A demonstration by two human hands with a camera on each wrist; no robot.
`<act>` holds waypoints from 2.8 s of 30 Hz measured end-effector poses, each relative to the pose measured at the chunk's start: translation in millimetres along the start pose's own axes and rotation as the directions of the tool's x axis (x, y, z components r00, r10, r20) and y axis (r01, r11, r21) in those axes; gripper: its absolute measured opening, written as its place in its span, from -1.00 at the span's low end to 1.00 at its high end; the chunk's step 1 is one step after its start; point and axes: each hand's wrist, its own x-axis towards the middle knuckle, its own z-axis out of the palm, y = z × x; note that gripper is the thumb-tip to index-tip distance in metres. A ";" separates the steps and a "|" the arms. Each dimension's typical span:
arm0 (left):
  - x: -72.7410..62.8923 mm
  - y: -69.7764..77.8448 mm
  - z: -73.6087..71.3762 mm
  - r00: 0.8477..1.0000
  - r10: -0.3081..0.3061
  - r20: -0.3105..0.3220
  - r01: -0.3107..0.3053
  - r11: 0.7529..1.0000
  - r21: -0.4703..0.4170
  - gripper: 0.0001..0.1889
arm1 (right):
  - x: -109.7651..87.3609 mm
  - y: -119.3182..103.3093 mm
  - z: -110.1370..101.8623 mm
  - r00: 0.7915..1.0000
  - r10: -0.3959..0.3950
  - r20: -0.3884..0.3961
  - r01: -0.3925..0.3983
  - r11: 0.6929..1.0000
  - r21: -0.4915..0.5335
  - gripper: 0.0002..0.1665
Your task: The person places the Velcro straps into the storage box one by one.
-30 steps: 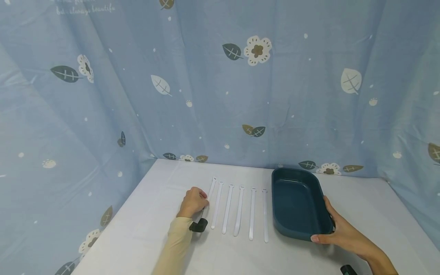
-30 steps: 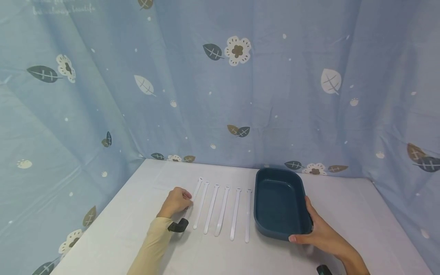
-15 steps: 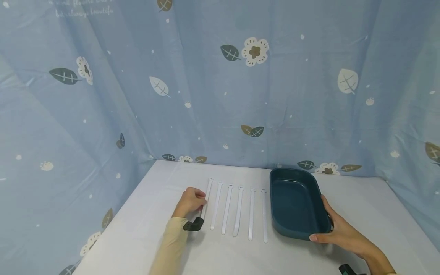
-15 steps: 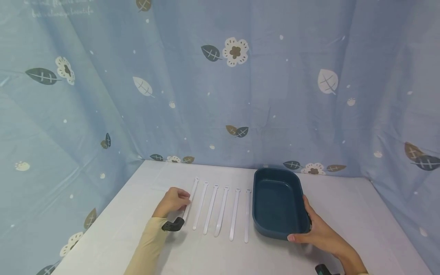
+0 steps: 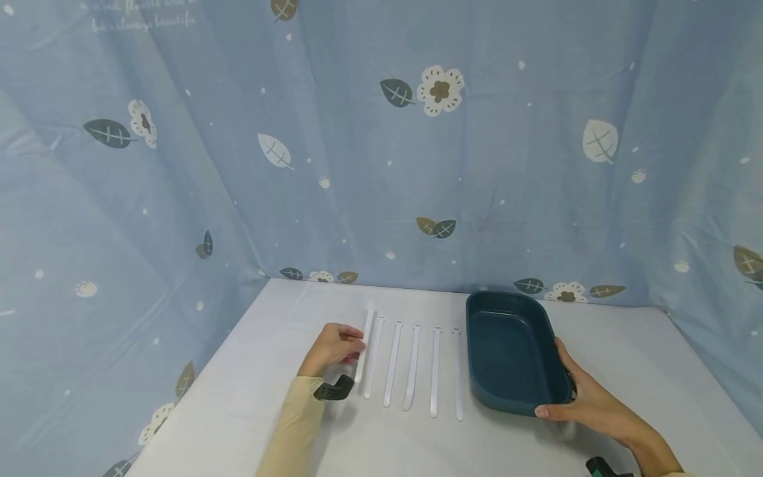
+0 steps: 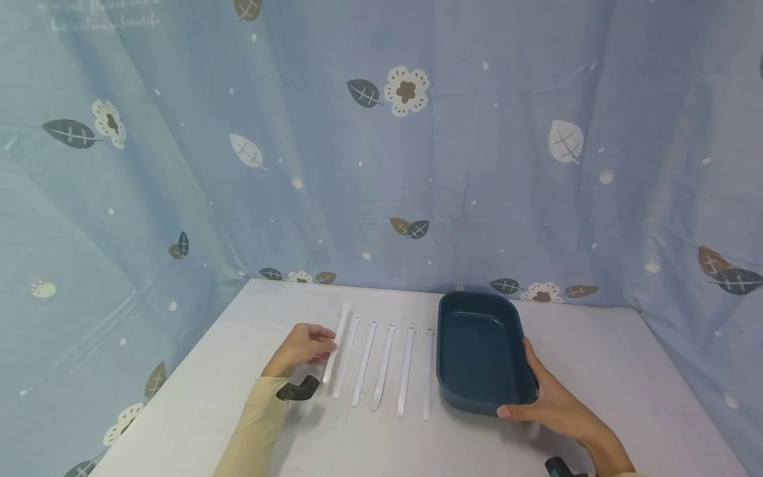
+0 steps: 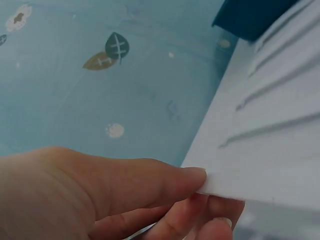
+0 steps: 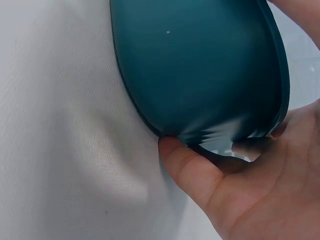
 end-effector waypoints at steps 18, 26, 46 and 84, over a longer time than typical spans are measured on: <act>-7.6 22.1 16.1 0.988 0.082 0.134 -0.044 0.963 -0.265 -0.57 | 1.0 1.4 -0.6 1.000 -0.025 0.009 0.025 1.000 0.015 0.47; -13.8 32.4 27.6 0.980 0.113 0.162 -0.051 0.936 -0.348 -0.53 | 2.3 1.8 0.1 1.000 -0.023 0.008 0.023 0.999 0.023 0.49; -23.3 61.6 55.6 0.960 0.191 0.205 -0.086 0.897 -0.434 -0.59 | -2.9 -2.3 1.6 0.999 -0.036 -0.006 0.036 0.999 0.025 0.52; -21.3 109.1 105.0 0.941 0.227 0.249 -0.084 0.875 -0.478 -0.64 | -3.3 -4.2 2.9 0.999 0.030 0.023 -0.031 0.999 0.031 0.56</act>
